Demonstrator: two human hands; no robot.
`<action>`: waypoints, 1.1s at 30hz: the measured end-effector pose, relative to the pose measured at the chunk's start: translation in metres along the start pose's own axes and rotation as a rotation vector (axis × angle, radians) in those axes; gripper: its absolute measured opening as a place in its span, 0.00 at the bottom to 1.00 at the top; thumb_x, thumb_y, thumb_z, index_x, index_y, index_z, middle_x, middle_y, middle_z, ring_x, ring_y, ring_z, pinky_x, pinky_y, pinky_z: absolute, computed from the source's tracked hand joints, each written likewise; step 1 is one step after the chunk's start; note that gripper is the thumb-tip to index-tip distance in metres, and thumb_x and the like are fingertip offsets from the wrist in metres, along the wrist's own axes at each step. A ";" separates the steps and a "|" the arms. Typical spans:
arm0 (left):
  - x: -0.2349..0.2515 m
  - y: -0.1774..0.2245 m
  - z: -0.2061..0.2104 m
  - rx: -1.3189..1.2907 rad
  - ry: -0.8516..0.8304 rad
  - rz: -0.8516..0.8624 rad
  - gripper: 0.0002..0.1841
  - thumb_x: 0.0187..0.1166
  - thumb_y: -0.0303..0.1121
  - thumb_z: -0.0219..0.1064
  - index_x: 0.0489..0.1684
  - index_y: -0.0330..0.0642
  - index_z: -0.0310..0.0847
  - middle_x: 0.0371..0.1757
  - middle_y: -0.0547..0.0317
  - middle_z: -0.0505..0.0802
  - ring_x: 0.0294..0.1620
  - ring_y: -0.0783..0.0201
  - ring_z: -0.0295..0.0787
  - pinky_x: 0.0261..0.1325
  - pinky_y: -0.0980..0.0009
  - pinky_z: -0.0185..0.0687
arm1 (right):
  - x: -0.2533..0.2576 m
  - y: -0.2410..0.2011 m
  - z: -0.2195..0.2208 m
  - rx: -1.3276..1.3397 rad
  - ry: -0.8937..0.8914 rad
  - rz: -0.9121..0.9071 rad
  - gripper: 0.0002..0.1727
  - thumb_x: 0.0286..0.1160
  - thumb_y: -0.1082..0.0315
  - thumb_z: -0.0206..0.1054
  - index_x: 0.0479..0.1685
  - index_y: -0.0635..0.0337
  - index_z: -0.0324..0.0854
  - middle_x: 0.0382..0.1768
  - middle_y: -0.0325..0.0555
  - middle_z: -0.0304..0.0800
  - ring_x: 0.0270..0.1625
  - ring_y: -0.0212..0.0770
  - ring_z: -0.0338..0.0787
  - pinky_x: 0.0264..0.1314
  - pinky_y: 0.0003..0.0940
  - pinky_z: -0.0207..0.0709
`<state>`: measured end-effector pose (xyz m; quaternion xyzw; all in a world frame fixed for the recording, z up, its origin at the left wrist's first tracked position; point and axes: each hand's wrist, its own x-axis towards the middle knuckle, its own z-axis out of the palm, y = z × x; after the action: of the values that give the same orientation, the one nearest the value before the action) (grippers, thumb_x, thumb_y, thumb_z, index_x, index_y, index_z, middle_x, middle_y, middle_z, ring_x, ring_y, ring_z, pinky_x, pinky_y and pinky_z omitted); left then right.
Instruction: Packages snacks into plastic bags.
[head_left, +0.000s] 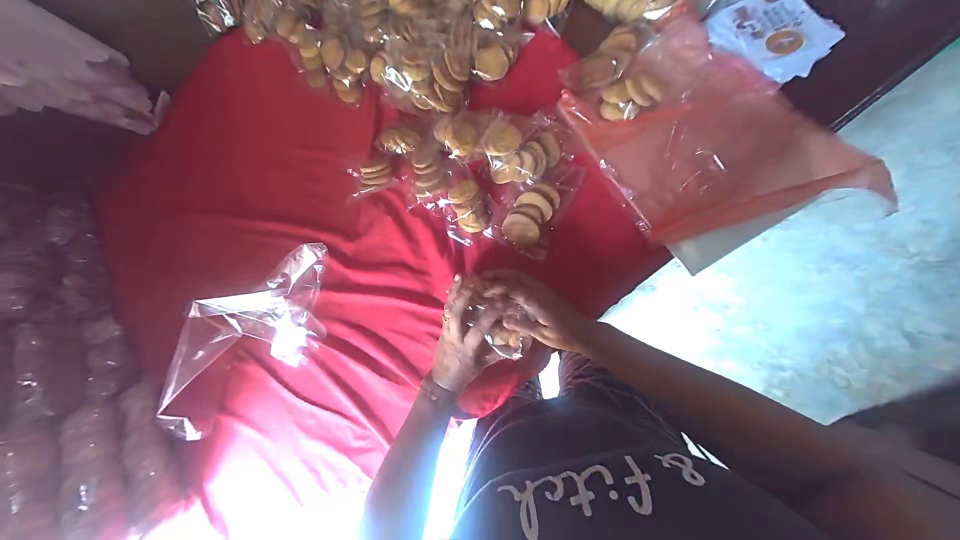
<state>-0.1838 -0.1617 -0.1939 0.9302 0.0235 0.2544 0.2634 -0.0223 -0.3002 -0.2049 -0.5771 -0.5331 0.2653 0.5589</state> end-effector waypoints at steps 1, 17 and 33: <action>-0.002 -0.003 0.001 0.003 0.032 -0.033 0.39 0.61 0.56 0.82 0.74 0.59 0.72 0.80 0.42 0.72 0.87 0.50 0.63 0.87 0.59 0.61 | -0.003 -0.001 -0.004 0.020 -0.072 0.020 0.35 0.84 0.43 0.54 0.73 0.66 0.77 0.81 0.61 0.71 0.84 0.49 0.71 0.86 0.46 0.63; 0.167 0.056 0.040 0.137 -0.485 -0.446 0.35 0.78 0.54 0.68 0.84 0.46 0.72 0.87 0.38 0.69 0.88 0.38 0.62 0.84 0.34 0.53 | -0.073 -0.011 -0.053 -0.292 0.173 0.014 0.32 0.62 0.49 0.77 0.60 0.65 0.82 0.71 0.65 0.80 0.71 0.47 0.85 0.72 0.34 0.79; 0.123 0.026 -0.007 -1.058 0.270 -1.144 0.13 0.90 0.31 0.49 0.61 0.33 0.73 0.38 0.58 0.93 0.36 0.68 0.93 0.43 0.69 0.92 | -0.055 -0.029 -0.105 0.772 0.267 0.384 0.43 0.44 0.57 0.89 0.68 0.53 0.73 0.49 0.34 0.95 0.49 0.34 0.95 0.50 0.31 0.90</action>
<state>-0.0829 -0.1587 -0.1190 0.4859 0.4061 0.1676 0.7556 0.0469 -0.3939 -0.1691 -0.4438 -0.2016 0.4670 0.7377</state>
